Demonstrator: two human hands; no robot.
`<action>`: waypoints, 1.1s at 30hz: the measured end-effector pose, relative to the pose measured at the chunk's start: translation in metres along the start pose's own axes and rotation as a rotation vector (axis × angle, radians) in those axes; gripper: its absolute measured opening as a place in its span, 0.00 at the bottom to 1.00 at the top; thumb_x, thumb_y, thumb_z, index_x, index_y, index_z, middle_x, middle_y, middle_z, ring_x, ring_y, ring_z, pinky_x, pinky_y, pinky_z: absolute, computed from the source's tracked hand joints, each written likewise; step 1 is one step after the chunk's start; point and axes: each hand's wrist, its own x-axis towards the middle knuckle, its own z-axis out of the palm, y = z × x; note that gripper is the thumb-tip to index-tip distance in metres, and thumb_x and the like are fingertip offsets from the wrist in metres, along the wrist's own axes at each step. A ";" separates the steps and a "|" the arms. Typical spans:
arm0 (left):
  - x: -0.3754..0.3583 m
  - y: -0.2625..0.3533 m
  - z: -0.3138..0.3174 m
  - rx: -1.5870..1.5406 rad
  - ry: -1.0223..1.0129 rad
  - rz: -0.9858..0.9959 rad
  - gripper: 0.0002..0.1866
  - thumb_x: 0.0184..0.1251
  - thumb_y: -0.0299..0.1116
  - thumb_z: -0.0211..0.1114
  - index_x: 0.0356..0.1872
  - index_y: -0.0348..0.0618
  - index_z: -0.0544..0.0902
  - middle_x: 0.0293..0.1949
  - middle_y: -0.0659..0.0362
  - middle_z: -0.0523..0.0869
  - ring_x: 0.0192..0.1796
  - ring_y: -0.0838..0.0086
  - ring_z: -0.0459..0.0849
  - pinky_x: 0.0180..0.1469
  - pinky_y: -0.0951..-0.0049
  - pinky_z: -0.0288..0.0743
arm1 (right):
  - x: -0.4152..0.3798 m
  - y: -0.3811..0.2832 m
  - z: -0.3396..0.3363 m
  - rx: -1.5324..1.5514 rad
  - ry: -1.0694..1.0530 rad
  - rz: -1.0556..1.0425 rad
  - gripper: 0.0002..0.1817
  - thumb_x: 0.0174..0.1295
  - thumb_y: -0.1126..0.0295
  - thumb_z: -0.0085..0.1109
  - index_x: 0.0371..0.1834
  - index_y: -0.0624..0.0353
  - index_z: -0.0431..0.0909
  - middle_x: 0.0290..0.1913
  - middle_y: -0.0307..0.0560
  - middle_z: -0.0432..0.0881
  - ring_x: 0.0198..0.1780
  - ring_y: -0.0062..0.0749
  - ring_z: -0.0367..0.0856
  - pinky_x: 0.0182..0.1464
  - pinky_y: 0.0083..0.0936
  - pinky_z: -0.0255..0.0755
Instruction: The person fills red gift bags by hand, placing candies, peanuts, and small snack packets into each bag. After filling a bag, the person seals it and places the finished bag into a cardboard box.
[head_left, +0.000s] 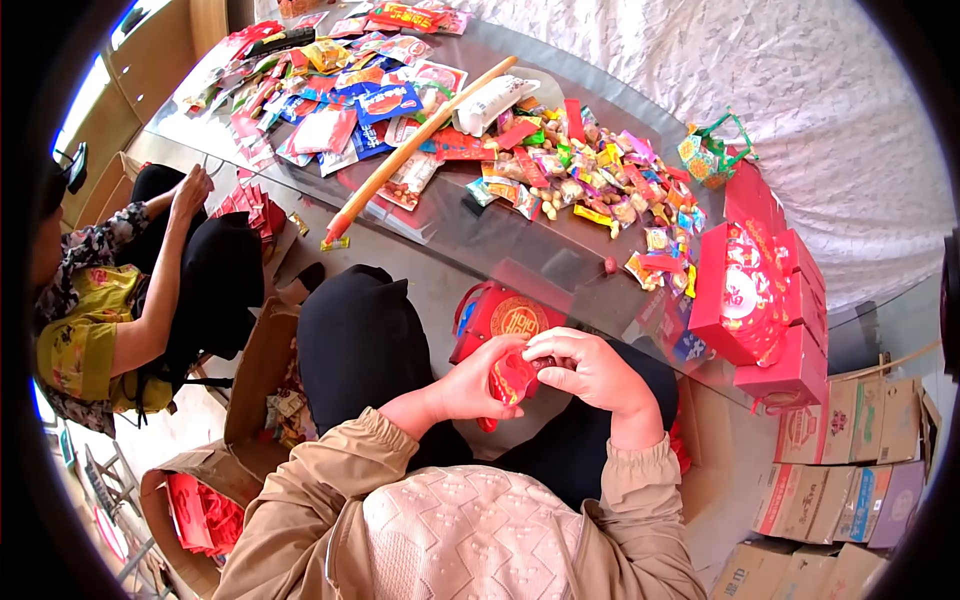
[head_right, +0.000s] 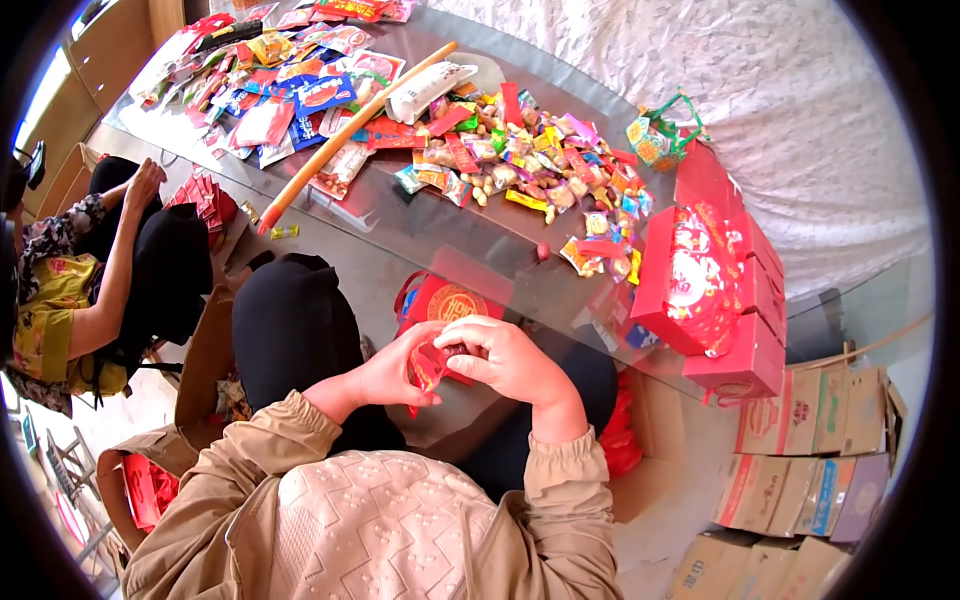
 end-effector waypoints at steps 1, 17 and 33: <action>-0.001 -0.002 0.001 -0.010 -0.016 -0.005 0.51 0.41 0.36 0.86 0.70 0.37 0.67 0.69 0.46 0.71 0.74 0.57 0.70 0.75 0.60 0.64 | 0.000 -0.001 -0.001 -0.022 -0.023 -0.027 0.15 0.68 0.66 0.67 0.52 0.63 0.84 0.49 0.47 0.82 0.51 0.36 0.82 0.54 0.31 0.75; -0.002 0.003 0.000 -0.091 -0.083 -0.091 0.51 0.44 0.36 0.84 0.71 0.35 0.66 0.68 0.48 0.74 0.73 0.62 0.71 0.75 0.63 0.64 | 0.002 -0.018 0.014 -0.099 0.297 -0.110 0.19 0.67 0.57 0.70 0.44 0.66 0.86 0.40 0.43 0.82 0.36 0.22 0.79 0.39 0.21 0.73; 0.003 0.008 -0.001 -0.199 -0.093 -0.035 0.48 0.44 0.33 0.82 0.70 0.36 0.68 0.71 0.48 0.72 0.76 0.62 0.69 0.78 0.61 0.60 | 0.012 0.059 0.016 -0.098 0.674 0.015 0.09 0.72 0.71 0.62 0.43 0.68 0.83 0.42 0.41 0.84 0.38 0.20 0.80 0.43 0.19 0.73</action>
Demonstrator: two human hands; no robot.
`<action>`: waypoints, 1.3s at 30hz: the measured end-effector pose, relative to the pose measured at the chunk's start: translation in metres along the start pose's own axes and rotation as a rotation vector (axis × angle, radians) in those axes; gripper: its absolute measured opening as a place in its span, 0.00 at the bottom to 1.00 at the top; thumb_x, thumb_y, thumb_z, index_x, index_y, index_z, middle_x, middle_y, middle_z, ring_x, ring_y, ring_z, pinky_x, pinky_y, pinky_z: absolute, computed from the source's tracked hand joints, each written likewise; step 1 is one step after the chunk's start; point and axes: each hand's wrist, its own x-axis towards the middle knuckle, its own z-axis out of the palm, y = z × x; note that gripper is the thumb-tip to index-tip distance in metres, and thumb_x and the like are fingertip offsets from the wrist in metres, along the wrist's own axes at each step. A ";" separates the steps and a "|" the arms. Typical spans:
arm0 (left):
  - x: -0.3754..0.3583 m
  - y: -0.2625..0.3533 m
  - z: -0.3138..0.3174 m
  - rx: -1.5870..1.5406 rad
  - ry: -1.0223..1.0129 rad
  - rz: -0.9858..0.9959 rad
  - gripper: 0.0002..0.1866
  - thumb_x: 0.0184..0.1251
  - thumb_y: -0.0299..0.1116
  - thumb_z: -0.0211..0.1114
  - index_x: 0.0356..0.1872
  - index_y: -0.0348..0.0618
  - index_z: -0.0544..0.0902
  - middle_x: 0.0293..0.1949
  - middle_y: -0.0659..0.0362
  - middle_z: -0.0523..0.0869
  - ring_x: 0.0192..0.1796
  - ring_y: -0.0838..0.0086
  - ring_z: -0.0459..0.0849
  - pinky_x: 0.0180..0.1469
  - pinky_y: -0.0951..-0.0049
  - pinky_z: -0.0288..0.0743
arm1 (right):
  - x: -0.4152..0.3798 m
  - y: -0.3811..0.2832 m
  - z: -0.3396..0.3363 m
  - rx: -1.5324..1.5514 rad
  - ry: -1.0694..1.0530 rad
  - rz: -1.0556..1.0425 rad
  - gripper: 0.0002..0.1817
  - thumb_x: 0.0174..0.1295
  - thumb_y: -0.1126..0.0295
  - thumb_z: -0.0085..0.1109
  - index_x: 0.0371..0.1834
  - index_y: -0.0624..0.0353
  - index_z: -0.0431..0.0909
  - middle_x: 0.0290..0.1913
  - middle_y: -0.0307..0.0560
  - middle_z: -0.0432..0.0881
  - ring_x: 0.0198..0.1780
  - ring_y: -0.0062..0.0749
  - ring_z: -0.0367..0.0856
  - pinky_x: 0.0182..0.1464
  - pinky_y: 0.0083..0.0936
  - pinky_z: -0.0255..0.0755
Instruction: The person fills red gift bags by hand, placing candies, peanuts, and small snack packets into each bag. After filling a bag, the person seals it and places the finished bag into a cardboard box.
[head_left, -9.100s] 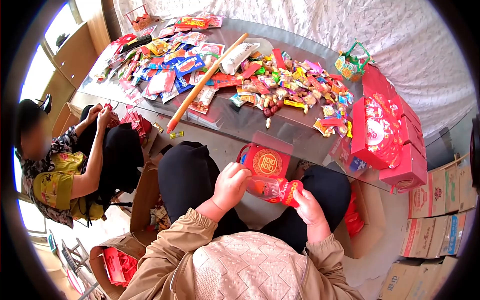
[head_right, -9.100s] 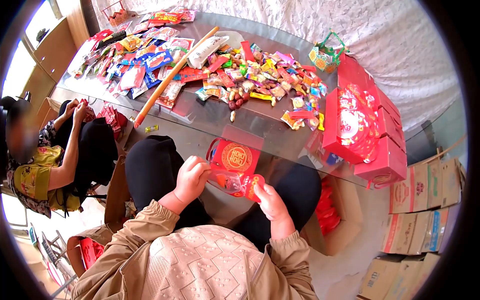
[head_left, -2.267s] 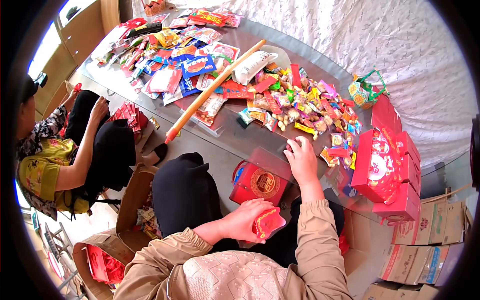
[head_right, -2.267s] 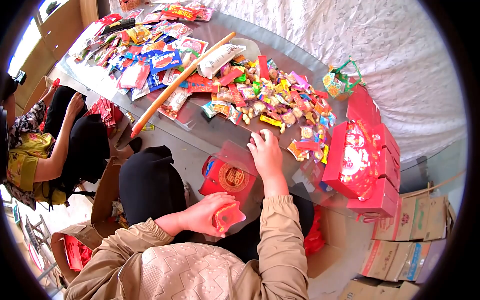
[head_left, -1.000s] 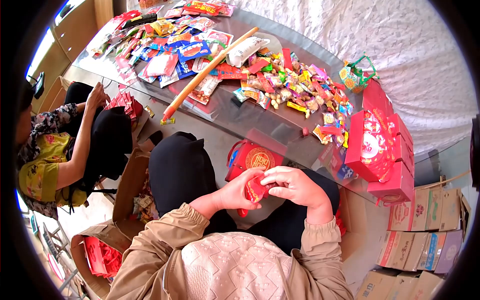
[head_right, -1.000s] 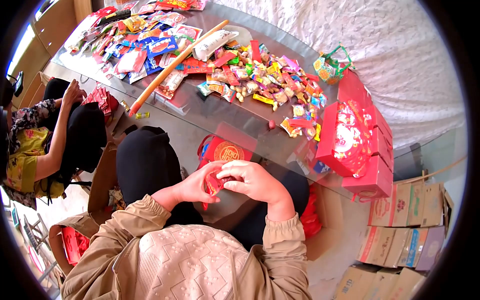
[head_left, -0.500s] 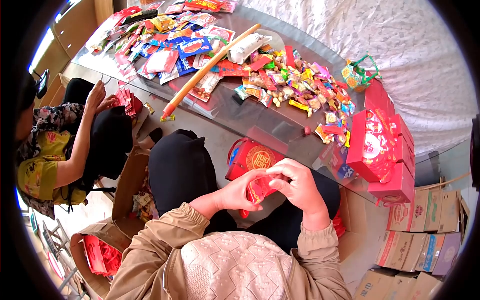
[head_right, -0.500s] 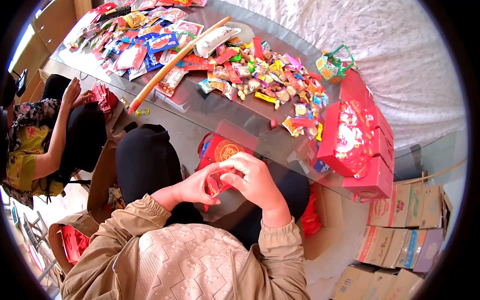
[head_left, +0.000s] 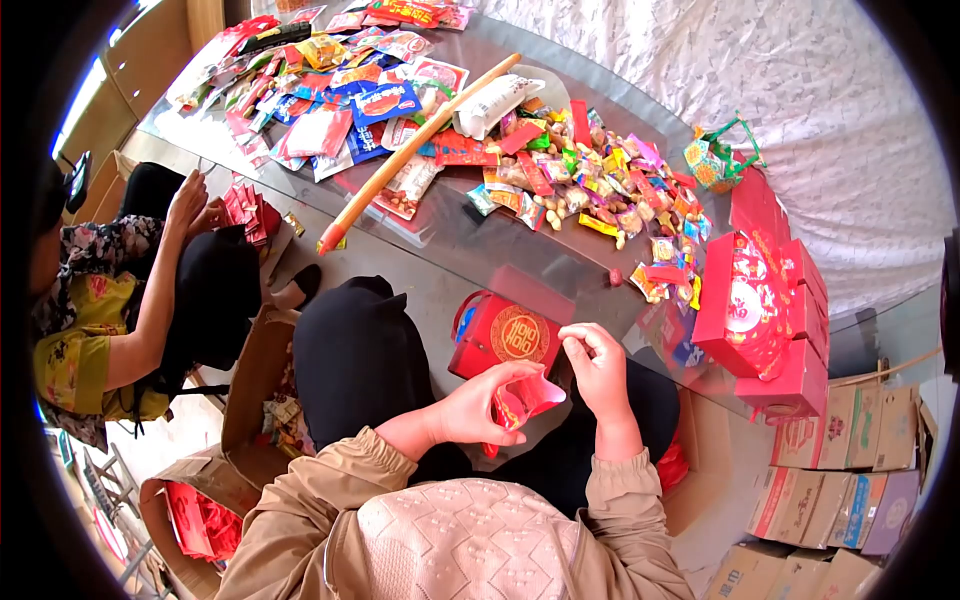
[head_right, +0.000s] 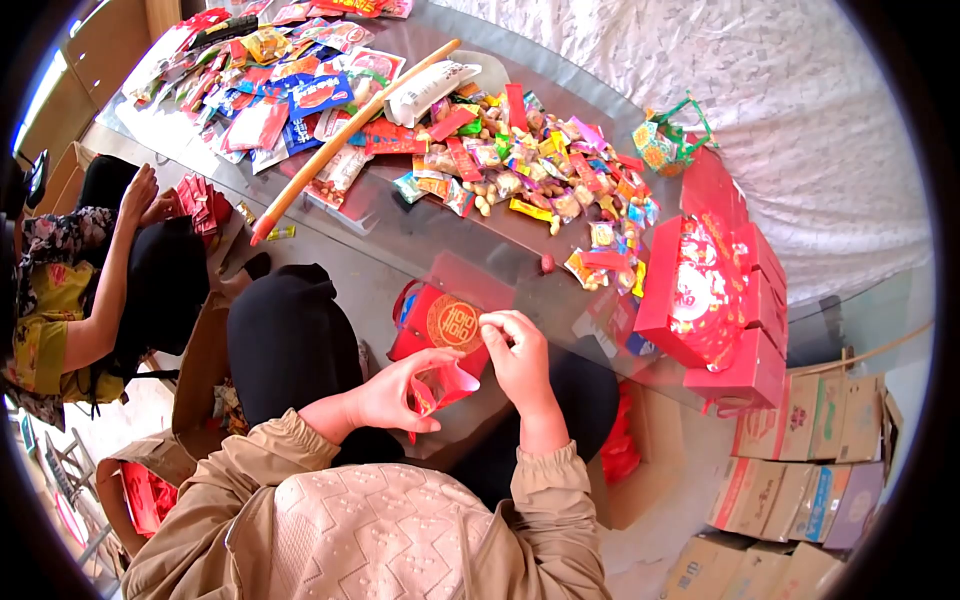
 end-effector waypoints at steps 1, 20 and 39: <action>0.001 0.001 0.000 -0.021 -0.007 -0.002 0.48 0.44 0.33 0.82 0.70 0.36 0.68 0.71 0.49 0.72 0.76 0.62 0.69 0.78 0.61 0.60 | 0.005 0.005 0.002 -0.021 0.046 0.007 0.09 0.72 0.71 0.62 0.44 0.68 0.84 0.42 0.41 0.84 0.38 0.20 0.80 0.43 0.19 0.73; 0.009 -0.004 -0.003 0.033 -0.022 -0.055 0.49 0.44 0.35 0.82 0.71 0.39 0.67 0.70 0.49 0.72 0.76 0.58 0.67 0.77 0.60 0.59 | 0.201 0.069 0.005 -0.812 0.190 -0.244 0.21 0.55 0.71 0.70 0.54 0.56 0.80 0.55 0.48 0.83 0.61 0.49 0.76 0.66 0.41 0.70; 0.001 0.003 -0.004 -0.372 -0.072 -0.226 0.49 0.50 0.31 0.78 0.74 0.39 0.63 0.62 0.61 0.75 0.65 0.77 0.71 0.71 0.69 0.64 | 0.028 -0.061 -0.027 -0.074 -0.635 -0.218 0.11 0.57 0.67 0.66 0.41 0.60 0.82 0.38 0.44 0.82 0.45 0.40 0.77 0.53 0.34 0.72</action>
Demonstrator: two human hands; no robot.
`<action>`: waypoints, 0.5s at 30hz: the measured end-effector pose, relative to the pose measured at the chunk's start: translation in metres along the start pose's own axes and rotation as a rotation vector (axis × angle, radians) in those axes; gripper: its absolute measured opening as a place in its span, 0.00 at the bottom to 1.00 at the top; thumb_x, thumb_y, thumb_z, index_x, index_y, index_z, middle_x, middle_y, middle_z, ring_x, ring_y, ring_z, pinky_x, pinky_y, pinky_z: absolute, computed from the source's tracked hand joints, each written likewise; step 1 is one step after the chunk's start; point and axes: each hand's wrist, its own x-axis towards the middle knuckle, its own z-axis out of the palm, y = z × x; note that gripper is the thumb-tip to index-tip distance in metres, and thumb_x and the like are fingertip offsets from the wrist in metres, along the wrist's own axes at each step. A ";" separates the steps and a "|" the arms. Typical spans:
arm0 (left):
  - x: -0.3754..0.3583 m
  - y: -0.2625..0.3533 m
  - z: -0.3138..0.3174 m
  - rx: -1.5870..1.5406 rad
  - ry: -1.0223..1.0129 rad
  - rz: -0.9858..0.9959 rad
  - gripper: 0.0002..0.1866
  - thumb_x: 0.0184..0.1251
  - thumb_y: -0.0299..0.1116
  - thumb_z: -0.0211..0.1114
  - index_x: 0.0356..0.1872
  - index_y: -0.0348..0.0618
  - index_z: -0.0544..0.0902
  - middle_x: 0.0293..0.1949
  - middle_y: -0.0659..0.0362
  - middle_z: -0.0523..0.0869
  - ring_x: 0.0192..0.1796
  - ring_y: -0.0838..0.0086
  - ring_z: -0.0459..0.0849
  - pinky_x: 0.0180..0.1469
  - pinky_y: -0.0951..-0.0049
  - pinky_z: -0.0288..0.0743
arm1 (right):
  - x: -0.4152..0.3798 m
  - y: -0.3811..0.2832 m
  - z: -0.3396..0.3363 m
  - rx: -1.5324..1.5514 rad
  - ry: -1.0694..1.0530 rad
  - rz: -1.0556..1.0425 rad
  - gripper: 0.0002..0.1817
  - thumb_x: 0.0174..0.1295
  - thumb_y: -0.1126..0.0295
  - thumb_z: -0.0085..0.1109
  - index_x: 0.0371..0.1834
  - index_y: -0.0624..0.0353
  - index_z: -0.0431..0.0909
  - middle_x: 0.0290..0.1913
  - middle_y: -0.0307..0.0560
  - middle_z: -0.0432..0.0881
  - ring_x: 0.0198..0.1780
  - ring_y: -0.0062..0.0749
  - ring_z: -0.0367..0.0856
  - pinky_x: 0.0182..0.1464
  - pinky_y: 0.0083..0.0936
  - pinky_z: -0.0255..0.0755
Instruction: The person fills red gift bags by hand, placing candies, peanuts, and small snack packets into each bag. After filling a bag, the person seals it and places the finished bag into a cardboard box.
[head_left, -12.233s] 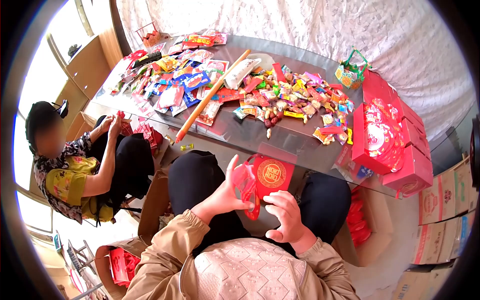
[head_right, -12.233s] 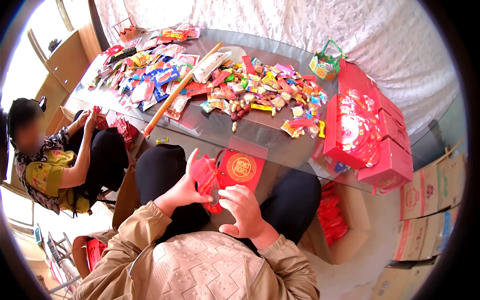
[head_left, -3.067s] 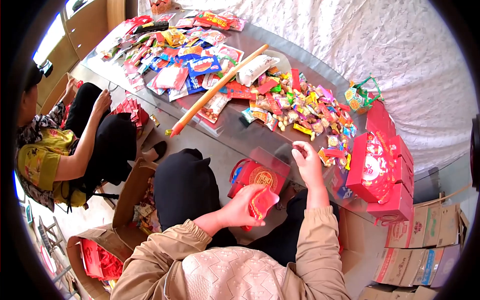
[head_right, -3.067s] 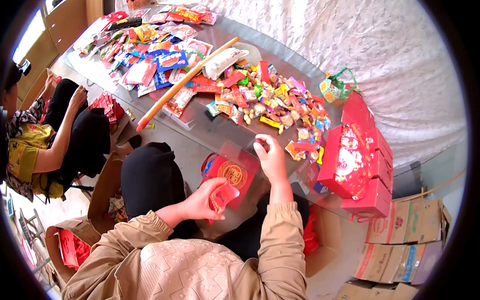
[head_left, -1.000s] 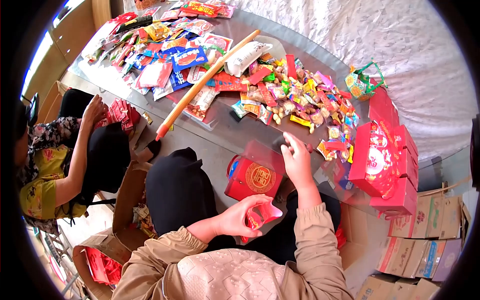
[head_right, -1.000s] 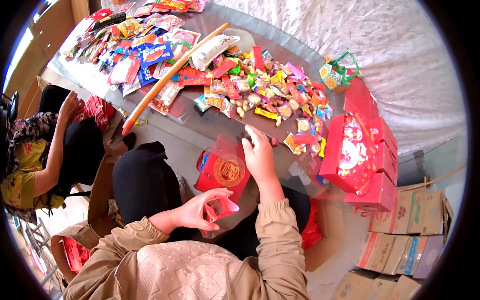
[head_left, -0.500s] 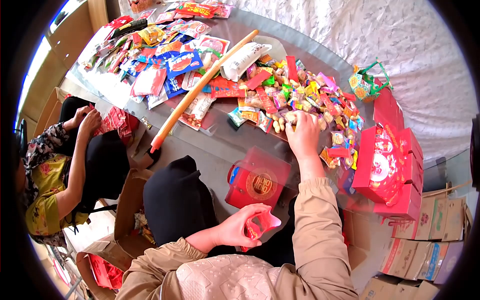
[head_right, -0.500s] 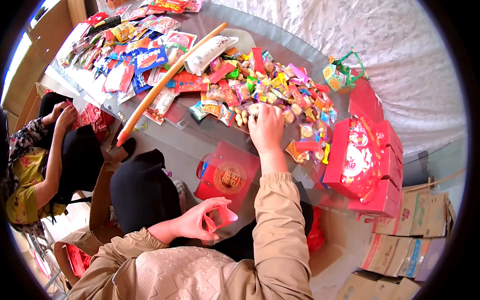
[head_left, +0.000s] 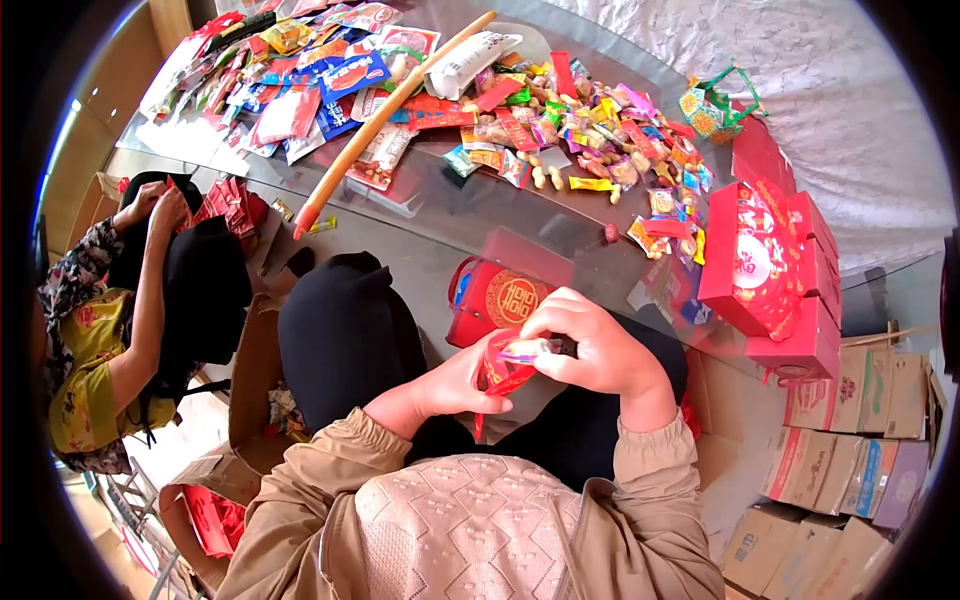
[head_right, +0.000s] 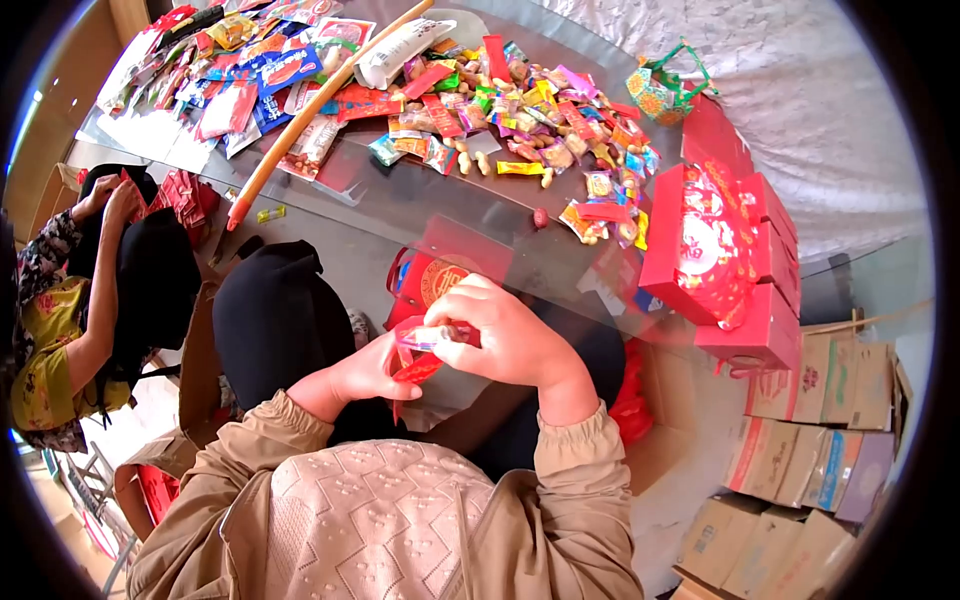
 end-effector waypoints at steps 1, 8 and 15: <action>-0.002 0.002 0.001 -0.007 -0.024 -0.035 0.48 0.50 0.31 0.78 0.74 0.39 0.63 0.62 0.61 0.75 0.65 0.77 0.71 0.71 0.69 0.65 | -0.003 0.001 0.001 -0.060 -0.016 -0.021 0.11 0.59 0.66 0.66 0.42 0.59 0.84 0.39 0.44 0.82 0.45 0.40 0.77 0.52 0.34 0.72; -0.012 0.000 0.003 -0.233 -0.101 -0.199 0.43 0.54 0.28 0.72 0.74 0.40 0.64 0.60 0.61 0.78 0.62 0.78 0.75 0.67 0.71 0.69 | -0.018 -0.010 0.026 -0.065 0.054 0.074 0.14 0.65 0.66 0.65 0.50 0.59 0.86 0.44 0.50 0.84 0.48 0.46 0.79 0.56 0.37 0.73; -0.018 -0.011 0.000 -0.459 -0.017 -0.234 0.41 0.56 0.27 0.64 0.76 0.43 0.63 0.60 0.56 0.81 0.59 0.73 0.81 0.61 0.72 0.78 | -0.043 0.007 0.056 0.143 0.137 -0.050 0.16 0.67 0.62 0.67 0.48 0.65 0.84 0.47 0.52 0.84 0.55 0.48 0.78 0.60 0.39 0.72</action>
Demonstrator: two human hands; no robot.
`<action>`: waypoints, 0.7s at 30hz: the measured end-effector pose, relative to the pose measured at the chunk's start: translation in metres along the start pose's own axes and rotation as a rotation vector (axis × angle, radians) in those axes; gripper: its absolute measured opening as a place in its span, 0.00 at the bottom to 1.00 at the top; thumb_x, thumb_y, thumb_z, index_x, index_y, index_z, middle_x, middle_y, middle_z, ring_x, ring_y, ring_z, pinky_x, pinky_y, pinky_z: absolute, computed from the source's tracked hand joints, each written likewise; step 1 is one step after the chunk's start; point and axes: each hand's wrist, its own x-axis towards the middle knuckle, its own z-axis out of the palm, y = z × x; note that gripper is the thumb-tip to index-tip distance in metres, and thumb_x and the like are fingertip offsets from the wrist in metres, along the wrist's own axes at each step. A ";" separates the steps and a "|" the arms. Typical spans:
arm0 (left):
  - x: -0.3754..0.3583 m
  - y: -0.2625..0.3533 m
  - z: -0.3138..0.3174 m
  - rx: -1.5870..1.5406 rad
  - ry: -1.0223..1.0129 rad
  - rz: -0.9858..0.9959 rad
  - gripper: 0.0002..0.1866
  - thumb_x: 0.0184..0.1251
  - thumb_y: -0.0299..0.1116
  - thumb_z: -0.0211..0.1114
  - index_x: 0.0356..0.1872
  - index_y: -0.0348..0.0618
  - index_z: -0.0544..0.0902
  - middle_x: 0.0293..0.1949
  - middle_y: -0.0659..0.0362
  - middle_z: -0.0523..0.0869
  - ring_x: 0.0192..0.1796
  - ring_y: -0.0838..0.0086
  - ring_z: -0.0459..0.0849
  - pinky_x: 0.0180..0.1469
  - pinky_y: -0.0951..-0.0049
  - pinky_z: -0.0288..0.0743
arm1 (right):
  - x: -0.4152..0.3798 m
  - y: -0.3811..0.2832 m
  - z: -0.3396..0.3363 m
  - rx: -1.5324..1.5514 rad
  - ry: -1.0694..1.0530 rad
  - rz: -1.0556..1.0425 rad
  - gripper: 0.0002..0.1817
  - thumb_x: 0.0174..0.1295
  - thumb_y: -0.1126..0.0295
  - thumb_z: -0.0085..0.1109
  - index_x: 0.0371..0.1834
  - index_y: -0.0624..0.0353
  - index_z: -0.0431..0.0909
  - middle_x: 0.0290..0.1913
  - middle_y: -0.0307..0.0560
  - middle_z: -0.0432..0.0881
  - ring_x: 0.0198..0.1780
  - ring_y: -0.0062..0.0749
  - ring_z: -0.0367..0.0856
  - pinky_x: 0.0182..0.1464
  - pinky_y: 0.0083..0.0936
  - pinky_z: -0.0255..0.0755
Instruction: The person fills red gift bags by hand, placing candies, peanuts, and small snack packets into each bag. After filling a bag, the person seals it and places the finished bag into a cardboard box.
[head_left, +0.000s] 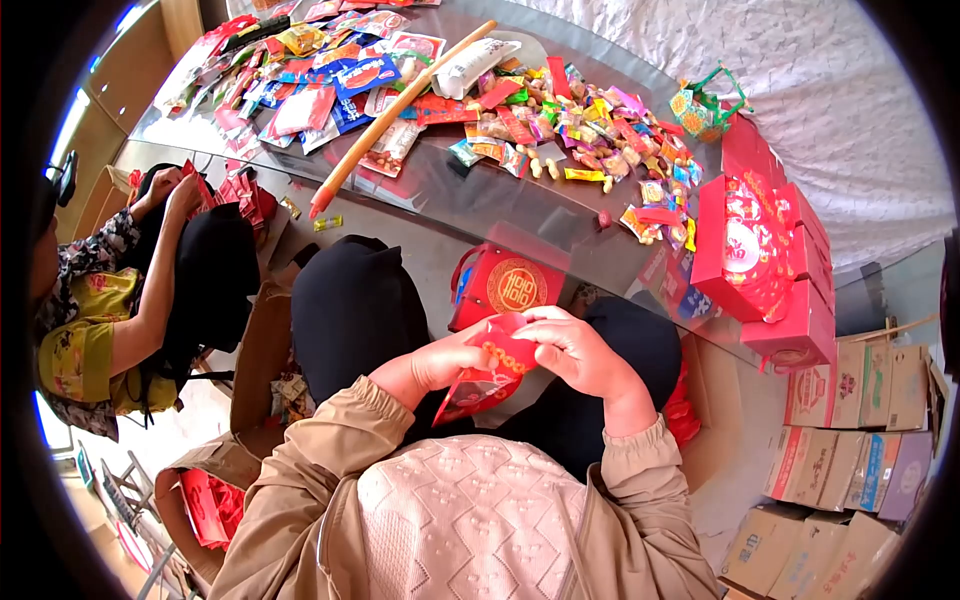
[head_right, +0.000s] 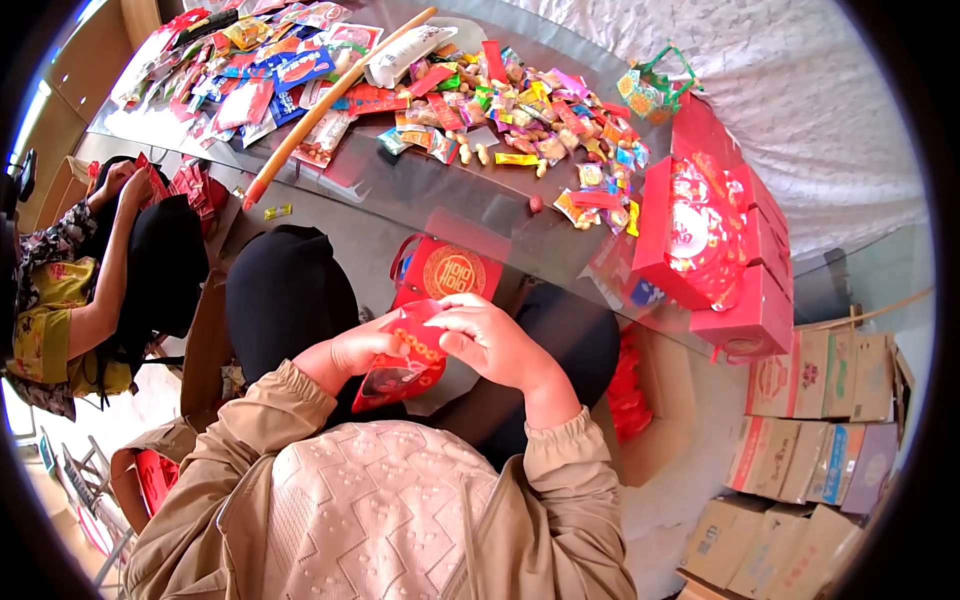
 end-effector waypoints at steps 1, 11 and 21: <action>-0.001 -0.001 0.001 -0.021 0.000 -0.024 0.41 0.57 0.27 0.63 0.76 0.43 0.62 0.60 0.56 0.80 0.59 0.73 0.81 0.61 0.72 0.78 | -0.004 0.005 0.002 0.022 0.003 -0.018 0.17 0.65 0.61 0.68 0.48 0.64 0.84 0.47 0.51 0.84 0.56 0.48 0.77 0.62 0.40 0.71; 0.011 -0.004 0.015 -0.290 -0.118 0.147 0.40 0.76 0.59 0.58 0.79 0.48 0.59 0.71 0.49 0.73 0.70 0.59 0.77 0.70 0.54 0.73 | -0.028 0.014 -0.003 -0.006 0.394 0.185 0.08 0.67 0.71 0.65 0.44 0.65 0.86 0.42 0.48 0.87 0.45 0.30 0.83 0.48 0.27 0.75; 0.024 -0.012 0.000 0.026 0.164 0.088 0.17 0.80 0.32 0.58 0.63 0.36 0.78 0.57 0.53 0.86 0.58 0.65 0.86 0.64 0.62 0.79 | -0.080 0.042 -0.016 0.447 0.318 0.440 0.15 0.77 0.65 0.57 0.57 0.65 0.82 0.51 0.35 0.85 0.52 0.16 0.77 0.59 0.22 0.71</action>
